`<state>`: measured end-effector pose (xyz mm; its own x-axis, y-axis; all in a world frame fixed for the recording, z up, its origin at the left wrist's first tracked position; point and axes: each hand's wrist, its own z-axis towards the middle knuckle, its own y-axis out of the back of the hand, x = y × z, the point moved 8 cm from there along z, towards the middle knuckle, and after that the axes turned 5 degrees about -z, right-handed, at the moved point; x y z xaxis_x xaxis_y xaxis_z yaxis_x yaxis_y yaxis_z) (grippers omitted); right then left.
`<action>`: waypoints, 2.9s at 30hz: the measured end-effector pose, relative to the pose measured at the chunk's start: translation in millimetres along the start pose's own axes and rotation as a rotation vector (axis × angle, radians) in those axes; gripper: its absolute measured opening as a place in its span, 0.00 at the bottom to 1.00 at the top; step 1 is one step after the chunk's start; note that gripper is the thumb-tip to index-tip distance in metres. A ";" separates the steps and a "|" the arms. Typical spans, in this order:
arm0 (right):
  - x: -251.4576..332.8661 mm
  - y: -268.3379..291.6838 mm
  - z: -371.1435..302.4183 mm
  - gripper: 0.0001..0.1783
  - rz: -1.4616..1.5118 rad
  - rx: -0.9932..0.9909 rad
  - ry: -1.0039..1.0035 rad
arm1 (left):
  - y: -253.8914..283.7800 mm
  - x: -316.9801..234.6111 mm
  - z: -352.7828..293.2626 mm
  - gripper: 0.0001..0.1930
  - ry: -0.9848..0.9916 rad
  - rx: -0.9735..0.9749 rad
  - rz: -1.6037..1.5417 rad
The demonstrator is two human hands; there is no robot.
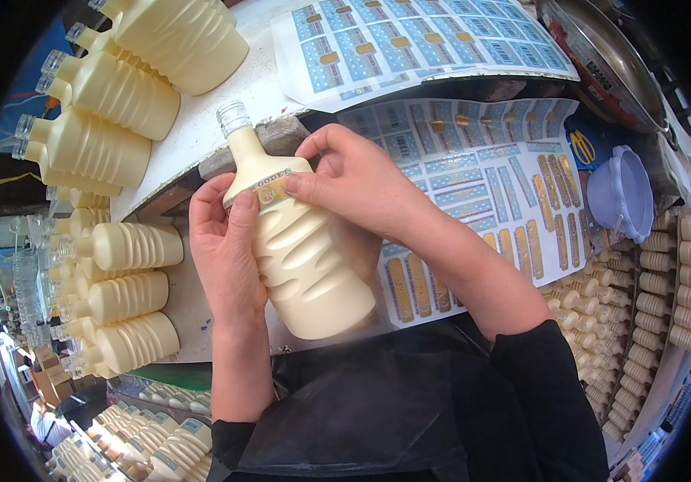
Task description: The person applies adhesive labels to the necks and bodies of cream-colored plastic bottles. They peel labels from a sheet, position them on each bottle, and smooth them down by hand. Finished bottles are placed on a nearby metal rack.
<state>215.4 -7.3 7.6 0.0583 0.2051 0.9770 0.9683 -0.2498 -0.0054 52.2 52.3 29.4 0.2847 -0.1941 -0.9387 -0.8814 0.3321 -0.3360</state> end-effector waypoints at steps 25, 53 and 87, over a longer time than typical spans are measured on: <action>3.0 -6.1 -1.1 0.18 0.090 0.063 0.030 | 1.8 0.3 0.4 0.14 -0.043 0.008 0.037; 68.8 16.9 -61.0 0.13 -0.608 -0.546 0.543 | 3.2 1.1 -0.2 0.17 -0.025 -0.017 0.032; -5.0 -7.6 -4.0 0.24 0.102 -0.044 -0.014 | 13.2 21.4 -2.8 0.24 0.100 0.068 -0.001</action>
<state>206.8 -10.2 3.6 0.1601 0.1896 0.9687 0.9454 -0.3116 -0.0952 45.6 49.9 5.1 0.2437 -0.2844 -0.9272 -0.8524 0.3931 -0.3447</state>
